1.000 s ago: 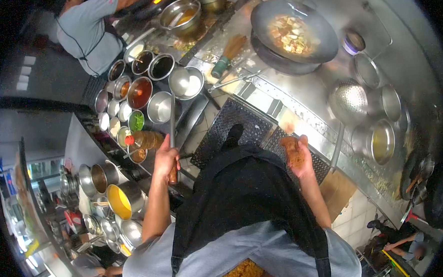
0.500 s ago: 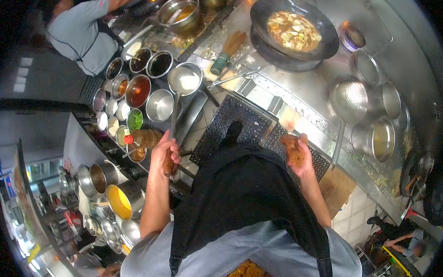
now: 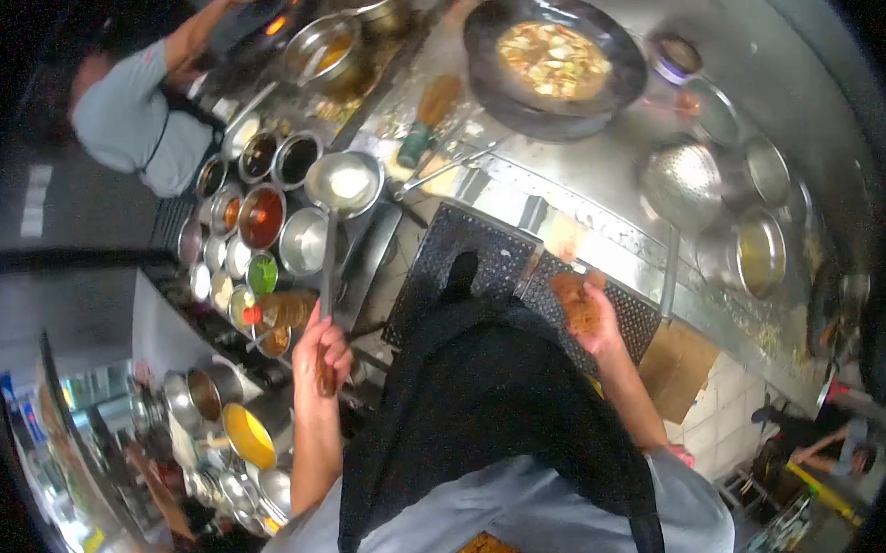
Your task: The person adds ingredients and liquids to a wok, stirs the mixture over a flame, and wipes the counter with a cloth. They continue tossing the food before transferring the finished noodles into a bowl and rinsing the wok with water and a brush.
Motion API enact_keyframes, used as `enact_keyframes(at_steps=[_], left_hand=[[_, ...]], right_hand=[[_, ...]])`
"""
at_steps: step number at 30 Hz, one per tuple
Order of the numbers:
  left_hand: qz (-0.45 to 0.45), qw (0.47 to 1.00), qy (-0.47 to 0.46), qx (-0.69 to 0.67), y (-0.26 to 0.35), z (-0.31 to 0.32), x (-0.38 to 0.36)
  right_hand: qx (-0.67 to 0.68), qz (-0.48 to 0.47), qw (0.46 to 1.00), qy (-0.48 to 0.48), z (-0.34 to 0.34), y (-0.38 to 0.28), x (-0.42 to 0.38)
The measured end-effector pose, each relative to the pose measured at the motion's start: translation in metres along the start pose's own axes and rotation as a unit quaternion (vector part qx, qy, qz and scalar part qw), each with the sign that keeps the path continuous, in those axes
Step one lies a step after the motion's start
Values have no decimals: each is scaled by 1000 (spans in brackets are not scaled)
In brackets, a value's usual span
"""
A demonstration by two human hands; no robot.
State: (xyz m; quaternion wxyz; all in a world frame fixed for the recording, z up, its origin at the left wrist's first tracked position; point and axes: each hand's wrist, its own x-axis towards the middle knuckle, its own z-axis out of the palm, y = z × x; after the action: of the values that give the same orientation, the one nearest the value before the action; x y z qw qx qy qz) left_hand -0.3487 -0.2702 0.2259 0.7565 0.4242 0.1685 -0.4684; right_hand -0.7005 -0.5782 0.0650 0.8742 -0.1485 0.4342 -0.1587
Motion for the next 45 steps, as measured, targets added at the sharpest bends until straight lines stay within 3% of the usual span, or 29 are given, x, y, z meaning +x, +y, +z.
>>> enact_keyframes(at_steps=[6,12,16,17,18,20,21,23,25,28,29,31,33,34,35,38,39,40,42,45], left_hand=[[-40,995,-95,-14,15,48,-17],[-92,983,-138,85,33,131,39],[-75,907,-192,366,24,198,117],[-33,855,-210,474,17,203,154],[20,769,-254,586,12,207,192],[90,579,-253,770,6,235,240],[90,571,-266,772,1,238,276],[278,378,-287,835,-8,244,342],[281,369,-262,846,-7,266,354],[274,365,-204,866,3,269,357],[282,363,-204,865,3,258,357],[276,385,-251,844,14,251,317],[193,445,-284,827,22,258,280],[418,412,-405,701,9,207,366],[174,491,-322,791,14,236,342],[160,510,-300,790,-2,283,337],[249,517,-348,741,-15,255,427],[252,517,-351,739,-14,265,429],[321,458,-321,765,-2,283,417],[307,476,-296,769,15,293,410]], right_hand=[[22,-20,999,-22,13,-4,-9],[72,-47,996,-10,12,-11,-17],[153,-121,978,66,28,-11,-30],[165,-143,974,60,37,-13,-38],[178,-164,969,54,44,-12,-42],[198,-173,962,74,39,-3,-44],[210,-169,959,87,38,3,-43],[224,-189,952,87,42,16,-42],[231,-208,947,87,49,27,-39],[256,-213,927,170,66,41,-33],[259,-202,935,131,64,47,-30],[270,-221,931,103,53,66,-20],[273,-244,923,119,59,71,-21],[268,-241,925,124,70,67,-28],[280,-266,912,138,73,67,-30],[280,-256,918,114,81,63,-26],[276,-263,919,106,80,61,-23],[270,-268,919,98,77,57,-21],[272,-273,915,118,64,56,-15],[280,-282,908,133,66,56,-18]])
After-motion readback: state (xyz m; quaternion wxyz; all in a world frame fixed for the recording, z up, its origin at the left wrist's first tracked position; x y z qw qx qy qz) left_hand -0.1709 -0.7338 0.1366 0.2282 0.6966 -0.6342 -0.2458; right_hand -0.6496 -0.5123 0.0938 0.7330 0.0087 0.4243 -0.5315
